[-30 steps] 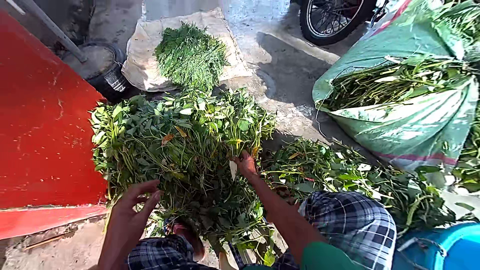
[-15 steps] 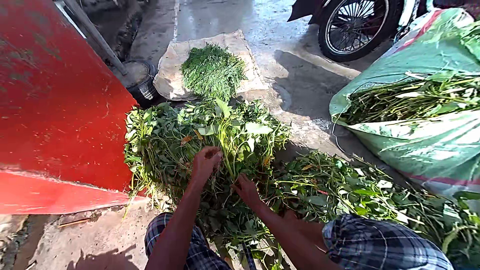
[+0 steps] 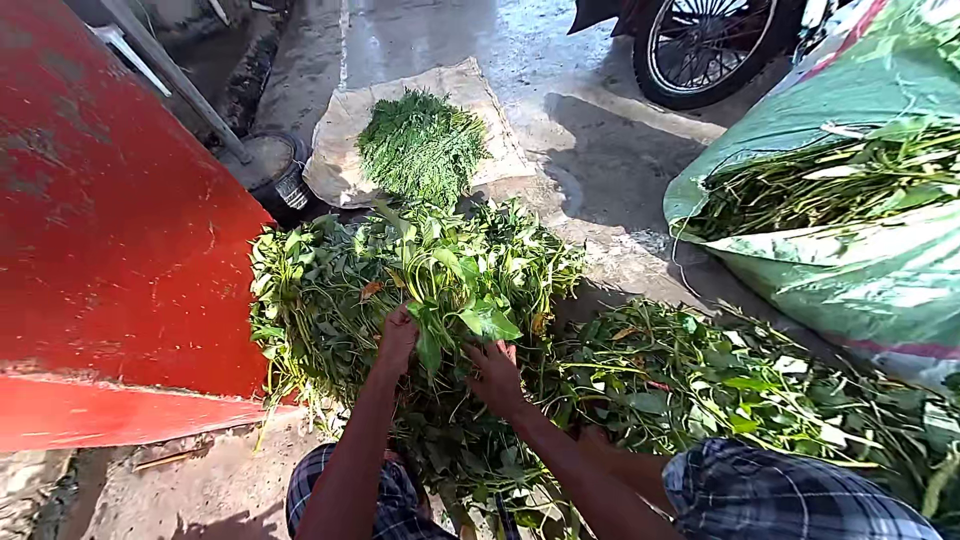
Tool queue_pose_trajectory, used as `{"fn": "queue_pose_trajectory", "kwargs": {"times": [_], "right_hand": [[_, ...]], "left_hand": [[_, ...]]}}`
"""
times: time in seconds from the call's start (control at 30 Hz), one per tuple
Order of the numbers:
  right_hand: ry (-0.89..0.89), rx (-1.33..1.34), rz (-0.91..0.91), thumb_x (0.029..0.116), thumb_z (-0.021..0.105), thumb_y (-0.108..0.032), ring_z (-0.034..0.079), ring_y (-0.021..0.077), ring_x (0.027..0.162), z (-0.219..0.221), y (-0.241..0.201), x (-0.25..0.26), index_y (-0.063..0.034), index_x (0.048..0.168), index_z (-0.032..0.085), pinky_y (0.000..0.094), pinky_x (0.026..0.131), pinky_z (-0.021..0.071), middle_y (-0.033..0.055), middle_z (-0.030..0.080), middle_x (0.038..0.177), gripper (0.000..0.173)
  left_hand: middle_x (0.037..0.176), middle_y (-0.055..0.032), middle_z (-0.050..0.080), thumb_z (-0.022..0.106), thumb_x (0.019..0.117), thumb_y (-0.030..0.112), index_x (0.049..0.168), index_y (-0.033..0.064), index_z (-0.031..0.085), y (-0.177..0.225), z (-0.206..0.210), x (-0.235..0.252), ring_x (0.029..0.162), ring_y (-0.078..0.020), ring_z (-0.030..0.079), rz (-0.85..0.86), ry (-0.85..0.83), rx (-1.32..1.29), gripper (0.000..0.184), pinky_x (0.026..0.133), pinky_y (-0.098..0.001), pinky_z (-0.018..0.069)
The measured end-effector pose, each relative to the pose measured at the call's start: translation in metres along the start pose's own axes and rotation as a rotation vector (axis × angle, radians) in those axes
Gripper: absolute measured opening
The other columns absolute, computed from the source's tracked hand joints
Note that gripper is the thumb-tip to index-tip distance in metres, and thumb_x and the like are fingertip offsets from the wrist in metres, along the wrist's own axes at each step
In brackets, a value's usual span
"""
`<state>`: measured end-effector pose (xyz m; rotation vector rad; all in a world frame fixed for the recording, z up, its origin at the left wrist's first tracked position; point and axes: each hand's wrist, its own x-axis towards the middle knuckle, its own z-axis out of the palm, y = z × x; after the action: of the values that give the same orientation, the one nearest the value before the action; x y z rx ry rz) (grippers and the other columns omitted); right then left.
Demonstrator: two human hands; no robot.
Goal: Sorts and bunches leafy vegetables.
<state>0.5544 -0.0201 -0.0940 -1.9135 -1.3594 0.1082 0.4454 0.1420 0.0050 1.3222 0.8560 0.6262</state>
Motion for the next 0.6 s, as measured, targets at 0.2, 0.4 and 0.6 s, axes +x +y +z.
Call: {"fn": "queue_pose_trajectory", "kwargs": {"times": [0.2,0.4,0.6], "right_hand": [[-0.129,0.542,0.169,0.0823,0.085,-0.031,0.046,0.0337,0.142,-0.012,-0.051,0.046,0.0092,0.149,0.044,0.0411,0.118,0.0399,0.0283,0.041,0.156,0.088],[-0.372,0.826,0.285,0.0857,0.078,-0.014,0.062,0.0214,0.117,-0.02,-0.066,0.096,0.007,0.141,0.048,0.0366,0.101,0.0518,0.0211,0.062,0.13,0.067],[-0.149,1.271,0.409,0.0904,0.069,0.002,0.068,0.0115,0.1,-0.007,-0.079,0.078,0.0074,0.133,0.053,0.0287,0.092,0.0575,0.0124,0.069,0.112,0.045]], "left_hand": [[0.089,0.001,0.069,0.055,0.1018,0.003,0.108,-0.0002,0.065,-0.011,-0.017,0.002,0.08,-0.0047,0.065,0.116,-0.131,0.013,0.012,0.075,-0.0229,0.0569],[0.116,-0.0137,0.061,0.024,0.1135,0.015,0.138,-0.0096,0.044,-0.039,-0.038,-0.03,0.098,-0.0061,0.058,0.032,0.08,0.01,0.04,0.083,-0.0183,0.0498],[0.075,-0.0029,0.068,0.05,0.1048,-0.001,0.099,-0.0031,0.064,0.025,-0.009,-0.032,0.064,-0.0097,0.066,-0.138,0.045,-0.146,0.016,0.062,-0.0253,0.0595]]}}
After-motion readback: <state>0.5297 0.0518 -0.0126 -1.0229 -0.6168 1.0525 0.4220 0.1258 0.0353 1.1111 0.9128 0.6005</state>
